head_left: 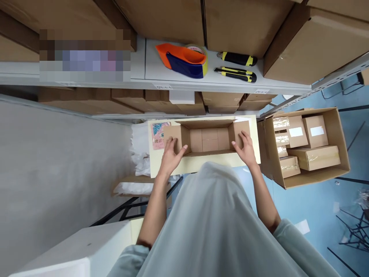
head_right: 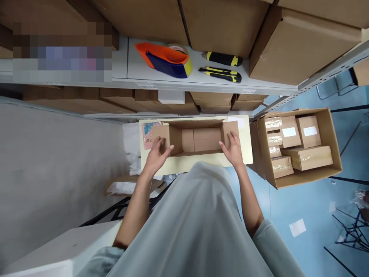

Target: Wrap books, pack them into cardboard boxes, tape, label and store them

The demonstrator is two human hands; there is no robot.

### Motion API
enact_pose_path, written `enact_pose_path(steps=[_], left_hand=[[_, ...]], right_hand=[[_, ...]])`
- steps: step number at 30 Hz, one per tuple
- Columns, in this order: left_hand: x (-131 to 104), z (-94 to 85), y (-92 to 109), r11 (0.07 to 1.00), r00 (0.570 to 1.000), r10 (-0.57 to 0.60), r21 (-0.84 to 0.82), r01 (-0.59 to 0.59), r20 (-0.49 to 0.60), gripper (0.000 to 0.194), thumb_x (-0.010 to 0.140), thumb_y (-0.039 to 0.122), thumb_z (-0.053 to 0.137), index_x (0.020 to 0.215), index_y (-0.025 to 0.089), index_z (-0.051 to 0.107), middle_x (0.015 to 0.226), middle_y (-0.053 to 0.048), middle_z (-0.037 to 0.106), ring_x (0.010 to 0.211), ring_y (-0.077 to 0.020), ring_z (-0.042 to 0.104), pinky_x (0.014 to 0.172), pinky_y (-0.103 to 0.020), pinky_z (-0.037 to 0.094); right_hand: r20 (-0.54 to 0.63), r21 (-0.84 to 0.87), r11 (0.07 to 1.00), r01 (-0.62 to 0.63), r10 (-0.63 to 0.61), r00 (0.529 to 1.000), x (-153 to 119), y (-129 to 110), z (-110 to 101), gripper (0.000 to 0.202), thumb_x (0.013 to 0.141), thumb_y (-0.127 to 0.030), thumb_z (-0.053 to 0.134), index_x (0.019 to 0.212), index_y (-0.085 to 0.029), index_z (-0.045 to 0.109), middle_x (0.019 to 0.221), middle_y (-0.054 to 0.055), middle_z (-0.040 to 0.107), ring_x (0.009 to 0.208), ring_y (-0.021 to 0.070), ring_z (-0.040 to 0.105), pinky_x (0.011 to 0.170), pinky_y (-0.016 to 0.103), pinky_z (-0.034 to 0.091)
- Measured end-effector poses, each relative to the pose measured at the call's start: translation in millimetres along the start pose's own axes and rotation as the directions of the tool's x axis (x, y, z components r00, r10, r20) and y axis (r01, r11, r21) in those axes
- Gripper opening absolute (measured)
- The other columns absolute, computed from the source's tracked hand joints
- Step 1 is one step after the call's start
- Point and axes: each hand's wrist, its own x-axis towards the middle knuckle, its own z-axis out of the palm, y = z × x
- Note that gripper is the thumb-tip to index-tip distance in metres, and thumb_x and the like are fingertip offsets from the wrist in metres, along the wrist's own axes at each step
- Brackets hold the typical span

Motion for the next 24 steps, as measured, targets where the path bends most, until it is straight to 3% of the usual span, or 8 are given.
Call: enact_pose_path(steps=[4,8,11,14,17,21,24], left_hand=[[-2.3,-10.9,5.8,0.99,0.994,0.109,0.094,-0.108,-0.01,0.083,0.095,0.066,0.072,0.16,0.017,0.057,0.177,-0.023,0.045,0.169,-0.0407,0.037,0.139,-0.061,0.032],[-13.8,-16.0,36.0,0.945,0.958,0.284,0.183,-0.272,-0.041,0.072,0.101,0.065,0.068,0.158,0.022,0.061,0.169,-0.019,0.057,0.165,-0.0409,0.043,0.137,-0.063,0.036],[-23.8,-1.6,68.1,0.889,0.904,0.427,0.176,-0.424,0.022,0.063,0.103,0.061,0.068,0.155,0.025,0.064,0.166,-0.015,0.061,0.164,-0.0388,0.047,0.135,-0.063,0.041],[-32.8,22.5,88.5,0.826,0.832,0.529,0.123,-0.55,0.163,0.039,0.105,0.053,0.069,0.134,0.028,0.078,0.157,-0.011,0.069,0.16,-0.037,0.052,0.133,-0.063,0.044],[-41.9,40.5,90.7,0.82,0.814,0.54,0.084,-0.566,0.216,0.026,0.11,0.042,0.062,0.111,0.029,0.085,0.143,-0.008,0.077,0.151,-0.0338,0.061,0.13,-0.062,0.047],[-54.6,47.0,84.2,0.833,0.828,0.522,0.088,-0.547,0.206,0.02,0.108,0.037,0.066,0.111,0.031,0.085,0.135,-0.006,0.081,0.148,-0.0327,0.063,0.131,-0.065,0.045],[-61.3,49.7,84.4,0.856,0.854,0.483,0.1,-0.507,0.192,0.018,0.107,0.034,0.068,0.111,0.031,0.085,0.135,-0.006,0.081,0.148,-0.0322,0.063,0.131,-0.065,0.044]], right_hand=[[0.074,0.026,1.0,0.006,-0.008,0.997,6.6,-7.8,-9.0,0.067,0.108,-0.067,0.059,0.153,-0.018,0.065,0.169,0.022,0.053,0.16,0.0377,0.049,0.135,0.064,0.041],[0.169,0.094,0.989,0.111,-0.126,0.978,28.4,-28.7,-24.4,0.054,0.112,-0.053,0.055,0.158,-0.026,0.064,0.171,0.015,0.054,0.161,0.0322,0.051,0.134,0.056,0.045],[0.231,0.087,0.984,0.157,-0.173,0.957,53.7,-46.5,-26.8,0.055,0.114,-0.041,0.049,0.167,-0.028,0.055,0.179,0.01,0.046,0.163,0.0303,0.048,0.131,0.054,0.049],[0.299,-0.024,0.989,0.143,-0.13,0.945,76.3,-59.1,-21.6,0.06,0.114,-0.033,0.046,0.173,-0.028,0.047,0.181,0.01,0.043,0.16,0.0326,0.051,0.126,0.055,0.053],[0.342,-0.164,0.979,0.122,-0.059,0.938,88.8,-66.1,-16.3,0.064,0.114,-0.026,0.041,0.178,-0.027,0.039,0.176,0.014,0.048,0.152,0.0352,0.059,0.12,0.054,0.057],[0.35,-0.299,0.948,0.113,-0.001,0.937,95.3,-67.6,-12.0,0.067,0.115,-0.023,0.035,0.181,-0.03,0.03,0.169,0.019,0.055,0.138,0.0378,0.067,0.113,0.054,0.059],[0.324,-0.291,0.951,0.1,0.0,0.946,97.9,-58.9,-4.6,0.067,0.116,-0.028,0.037,0.182,-0.032,0.027,0.154,0.02,0.065,0.123,0.0375,0.073,0.107,0.056,0.061]])
